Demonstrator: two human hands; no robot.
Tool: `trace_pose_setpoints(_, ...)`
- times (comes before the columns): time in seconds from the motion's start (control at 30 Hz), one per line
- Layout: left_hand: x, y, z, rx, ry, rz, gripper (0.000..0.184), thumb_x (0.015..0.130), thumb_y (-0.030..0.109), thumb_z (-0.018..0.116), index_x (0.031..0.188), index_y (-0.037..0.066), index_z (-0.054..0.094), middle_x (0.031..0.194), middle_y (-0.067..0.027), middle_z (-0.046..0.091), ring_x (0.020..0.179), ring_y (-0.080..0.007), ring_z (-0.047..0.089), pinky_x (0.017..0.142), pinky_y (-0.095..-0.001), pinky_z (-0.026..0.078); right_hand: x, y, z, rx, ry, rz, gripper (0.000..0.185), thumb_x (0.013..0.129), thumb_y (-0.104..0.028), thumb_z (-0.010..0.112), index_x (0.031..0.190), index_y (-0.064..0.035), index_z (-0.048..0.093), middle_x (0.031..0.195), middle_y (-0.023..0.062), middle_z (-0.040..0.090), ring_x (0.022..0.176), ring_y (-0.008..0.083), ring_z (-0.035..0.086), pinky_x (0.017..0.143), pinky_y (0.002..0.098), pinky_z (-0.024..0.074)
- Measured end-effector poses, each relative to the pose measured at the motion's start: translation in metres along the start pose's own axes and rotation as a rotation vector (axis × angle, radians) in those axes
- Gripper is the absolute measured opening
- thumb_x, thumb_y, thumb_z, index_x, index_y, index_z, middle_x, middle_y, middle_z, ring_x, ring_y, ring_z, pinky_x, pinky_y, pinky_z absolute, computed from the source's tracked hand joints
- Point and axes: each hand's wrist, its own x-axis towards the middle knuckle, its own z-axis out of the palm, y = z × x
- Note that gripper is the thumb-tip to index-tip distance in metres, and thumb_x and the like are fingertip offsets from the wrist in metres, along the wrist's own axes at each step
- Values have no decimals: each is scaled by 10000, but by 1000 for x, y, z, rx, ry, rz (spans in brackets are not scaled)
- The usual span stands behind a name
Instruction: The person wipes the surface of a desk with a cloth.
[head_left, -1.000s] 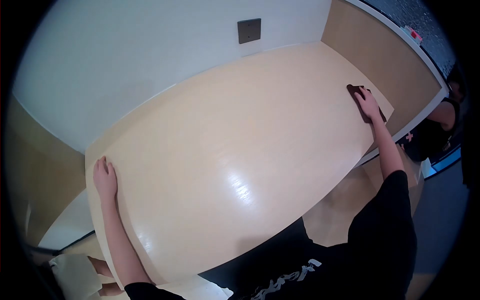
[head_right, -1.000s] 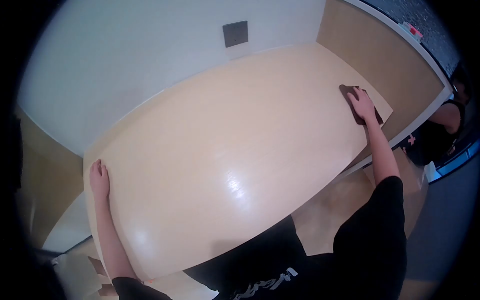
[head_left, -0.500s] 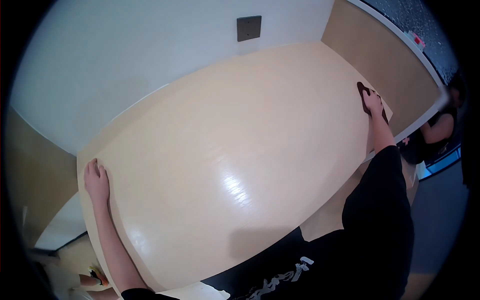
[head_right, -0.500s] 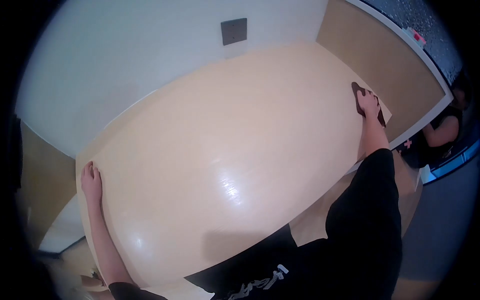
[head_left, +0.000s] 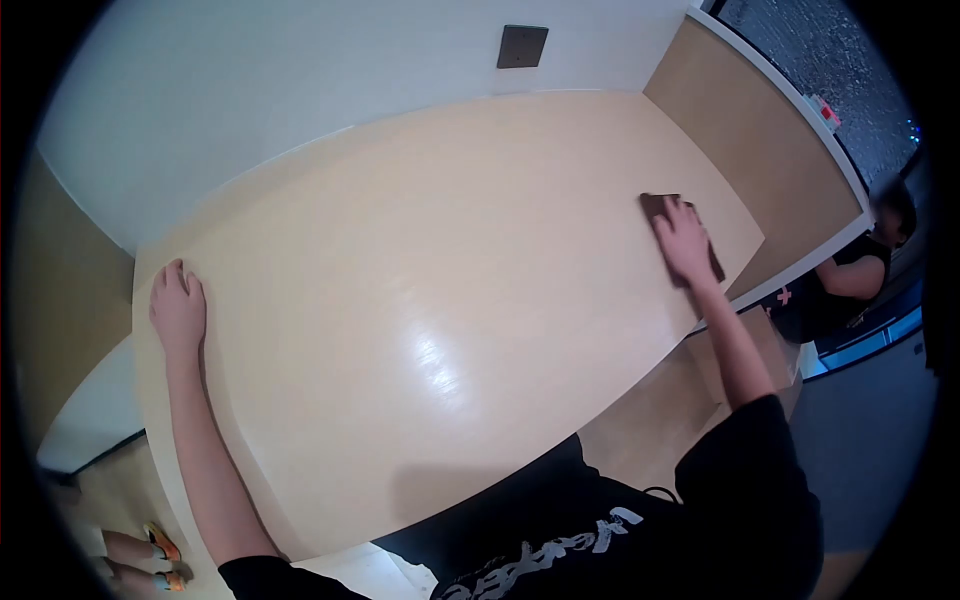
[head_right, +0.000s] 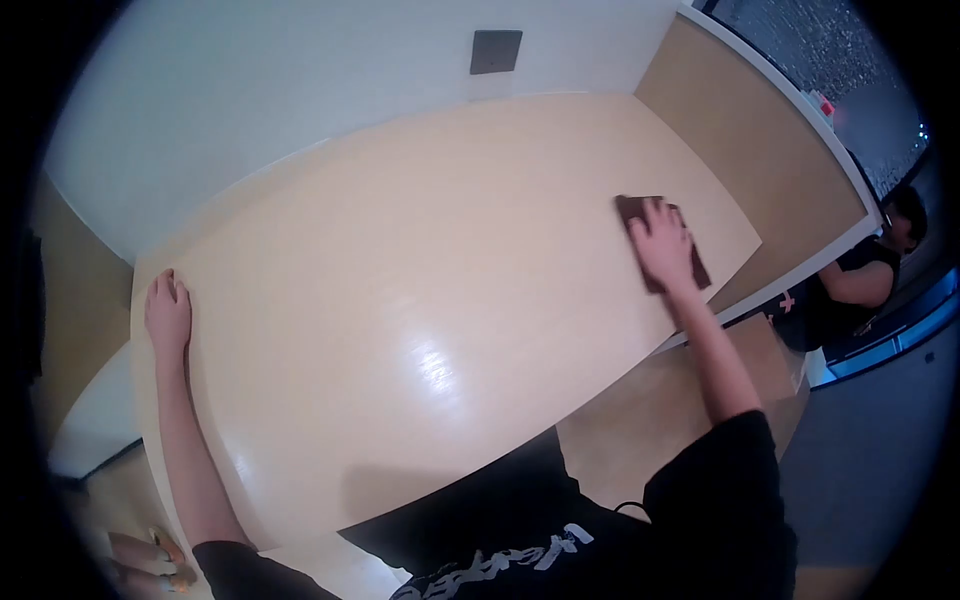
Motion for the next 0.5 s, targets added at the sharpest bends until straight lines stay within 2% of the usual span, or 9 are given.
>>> trace_pose_setpoints(0.07,2,4,-7,9,-27,-17,379,902,263,436,1226,75,495,1255,-128,504,1190,-293,448,984,-453,344,-48,-70,-14,65,107,-232,518,878,-327,470,1322,-70,400,1393,178,361,1282,351,337,1007,529,305)
trace_pose_setpoints(0.13,4,-4,-2,22,-20,1,379,903,265,437,1225,77,498,1257,-125,503,1190,-291,448,984,-454,343,-101,-145,-53,196,32,-430,532,821,-276,526,1287,-45,412,1350,193,379,1250,362,352,1000,534,297)
trace_pose_setpoints(0.17,6,-8,2,23,-12,7,378,903,267,438,1225,79,502,1259,-122,503,1191,-290,449,984,-455,343,-128,-179,-77,214,-36,-510,553,791,-288,547,1268,-40,419,1317,201,392,1223,370,367,983,550,297)
trace_pose_setpoints(0.2,9,-13,5,23,-5,18,378,903,267,438,1225,79,502,1259,-122,503,1191,-290,449,984,-455,343,-154,-201,-83,235,34,-658,567,774,-306,558,1258,-42,427,1297,213,392,1185,395,383,959,561,304)
trace_pose_setpoints(0.23,13,-19,8,-4,-25,35,379,905,270,436,1224,79,505,1264,-123,500,1194,-291,447,987,-449,342,-176,-222,-97,328,-103,-748,590,782,-324,558,1275,-32,420,1316,235,381,1219,426,355,977,583,282)
trace_pose_setpoints(0.3,13,-16,7,-38,-46,68,380,906,273,434,1224,79,508,1268,-124,497,1197,-293,444,989,-444,342,-213,-248,-110,455,-220,-897,650,826,-366,539,1342,-8,371,1395,277,309,1297,454,281,1041,603,200)
trace_pose_setpoints(0.37,10,-8,-1,-66,-55,-6,372,906,262,438,1218,74,516,1265,-135,498,1191,-299,449,986,-419,355,-227,-266,-118,545,-223,-963,591,832,-374,546,1309,-41,446,1378,247,361,1288,436,309,1034,576,244)
trace_pose_setpoints(0.5,12,-17,4,-70,-52,30,365,908,247,440,1217,70,519,1256,-143,503,1186,-311,452,985,-401,363,-227,-261,-113,647,-170,-928,554,853,-403,531,1274,-45,485,1361,208,402,1274,389,352,1033,525,290)
